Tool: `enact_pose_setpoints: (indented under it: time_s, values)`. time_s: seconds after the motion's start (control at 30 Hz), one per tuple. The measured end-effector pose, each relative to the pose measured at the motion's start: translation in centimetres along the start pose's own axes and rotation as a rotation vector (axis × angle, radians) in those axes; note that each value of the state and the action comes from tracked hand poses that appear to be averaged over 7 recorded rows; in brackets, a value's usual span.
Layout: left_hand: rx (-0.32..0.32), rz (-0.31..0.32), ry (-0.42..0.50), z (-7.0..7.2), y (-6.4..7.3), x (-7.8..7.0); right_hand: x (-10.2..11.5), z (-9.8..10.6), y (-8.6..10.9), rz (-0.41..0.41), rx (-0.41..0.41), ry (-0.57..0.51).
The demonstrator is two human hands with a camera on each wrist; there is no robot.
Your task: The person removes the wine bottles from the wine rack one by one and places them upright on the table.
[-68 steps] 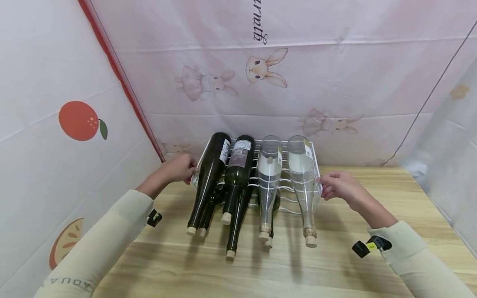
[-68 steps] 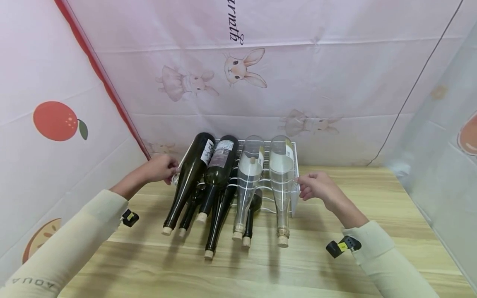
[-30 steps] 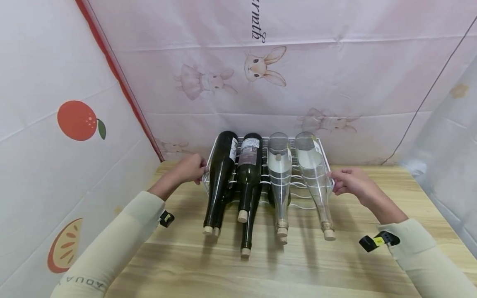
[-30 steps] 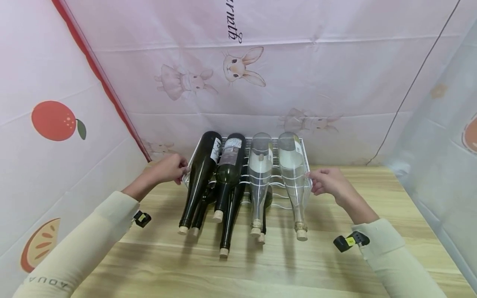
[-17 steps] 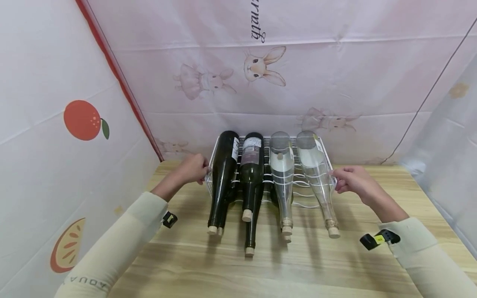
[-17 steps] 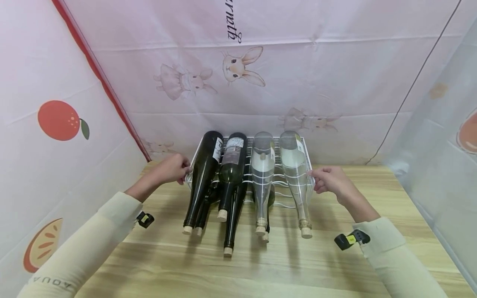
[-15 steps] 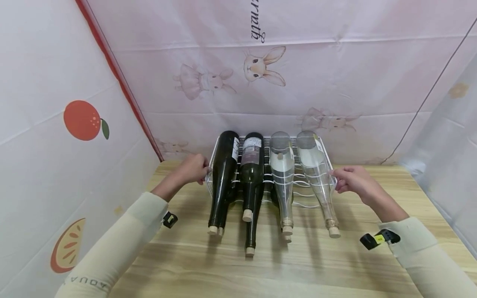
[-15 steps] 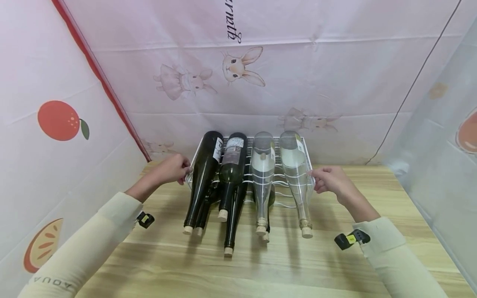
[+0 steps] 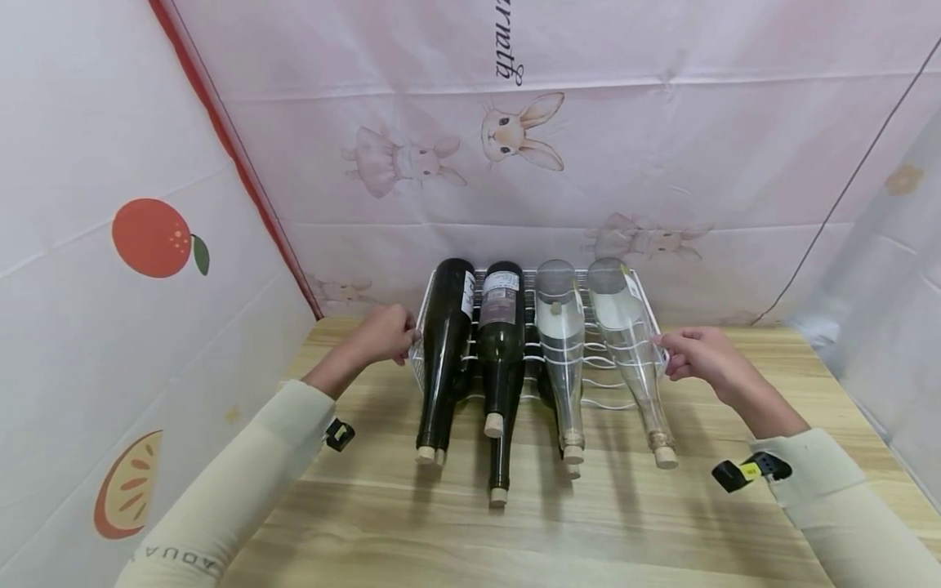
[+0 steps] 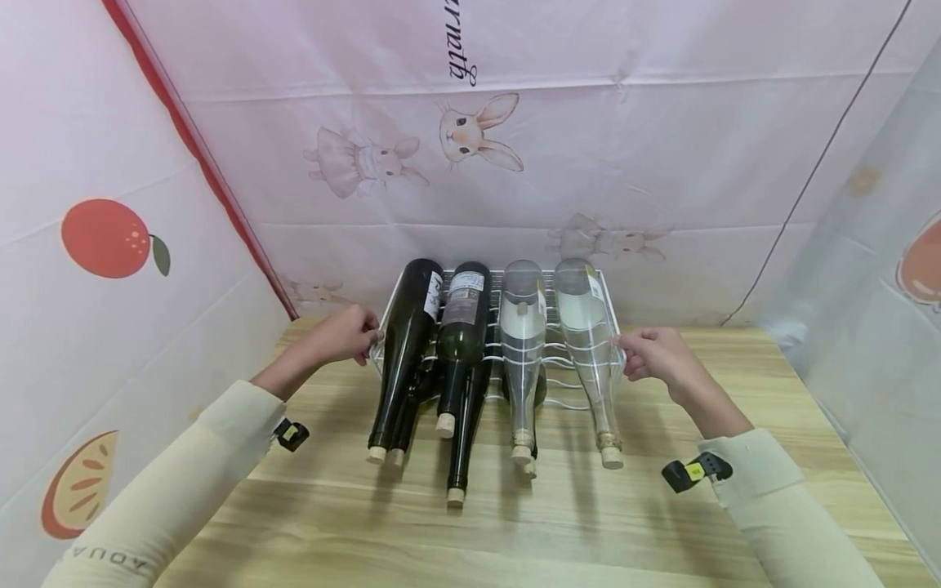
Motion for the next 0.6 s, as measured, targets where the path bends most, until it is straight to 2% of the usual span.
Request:
enact_pose_setpoints:
  time_s: [0.6]
  values:
    - [-0.007, -0.009, 0.017, -0.12, -0.11, 0.18, -0.17, -0.05, -0.03, -0.003, -0.008, 0.012]
Point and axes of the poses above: each hand's wrist, its own y-axis away from the middle knuckle, its own z-axis out of the back of the hand, x = y × z, the point moved 6 cm from there along -y, towards the middle knuckle, and after that the axes turned 8 degrees about x, right-handed, at the moved point
